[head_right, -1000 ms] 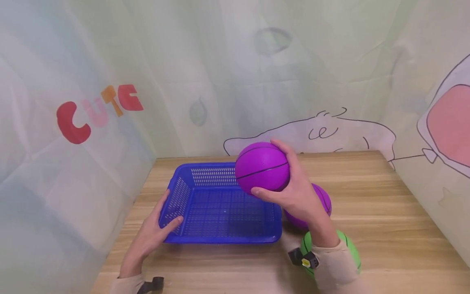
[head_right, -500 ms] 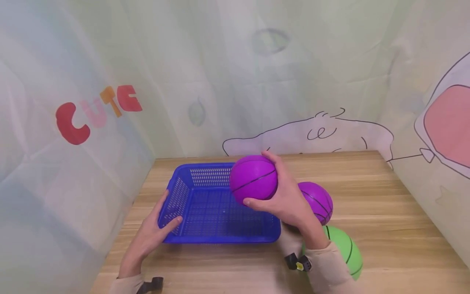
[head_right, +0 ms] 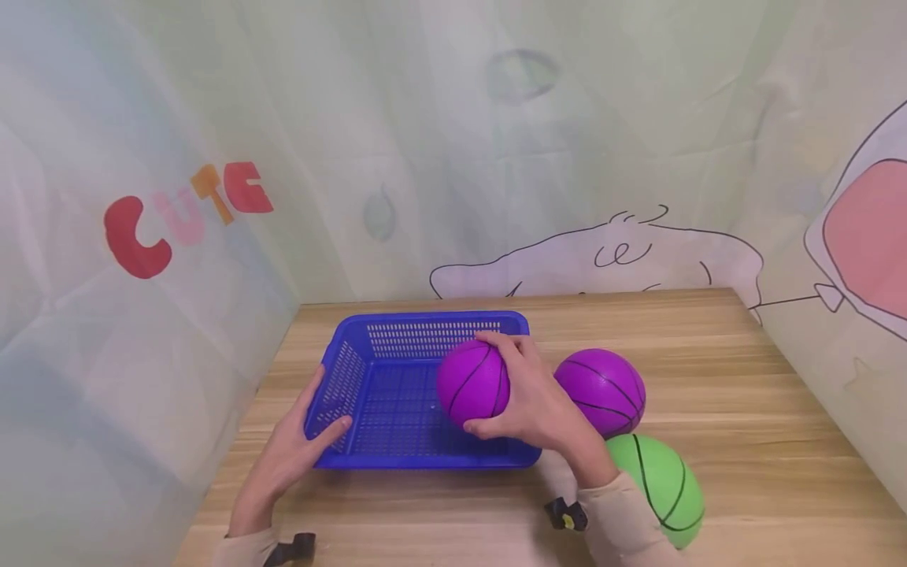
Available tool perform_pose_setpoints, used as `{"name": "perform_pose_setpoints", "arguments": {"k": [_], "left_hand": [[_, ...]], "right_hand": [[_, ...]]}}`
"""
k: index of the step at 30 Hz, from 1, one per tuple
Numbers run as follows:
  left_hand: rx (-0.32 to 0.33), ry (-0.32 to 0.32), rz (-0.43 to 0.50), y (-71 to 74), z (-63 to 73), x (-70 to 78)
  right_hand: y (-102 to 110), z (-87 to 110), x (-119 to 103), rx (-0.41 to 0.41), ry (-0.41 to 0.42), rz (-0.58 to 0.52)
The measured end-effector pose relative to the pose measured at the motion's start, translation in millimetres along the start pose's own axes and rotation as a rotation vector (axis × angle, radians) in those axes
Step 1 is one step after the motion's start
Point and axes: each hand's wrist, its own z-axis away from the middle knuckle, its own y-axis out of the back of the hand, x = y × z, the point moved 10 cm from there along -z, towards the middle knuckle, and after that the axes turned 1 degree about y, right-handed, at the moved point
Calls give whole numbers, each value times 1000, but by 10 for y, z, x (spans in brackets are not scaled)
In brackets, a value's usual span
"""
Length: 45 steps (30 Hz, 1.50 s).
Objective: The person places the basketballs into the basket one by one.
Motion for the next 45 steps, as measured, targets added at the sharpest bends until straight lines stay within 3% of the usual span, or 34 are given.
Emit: {"name": "perform_pose_setpoints", "arguments": {"k": [10,15,33,45], "left_hand": [[3,6,8,24,14,7],[-1,3,-3,9,-3,8],[-3,-3,-7,0,-2,25],[-7,-1,-9,4,-8,26]], "right_hand": [[-260,-28,-88,-58,46,182],[-315,22,-148,-91,85,218],[-146,77,-128,-78,42,218],[55,93,-153,-9,45,189]]}}
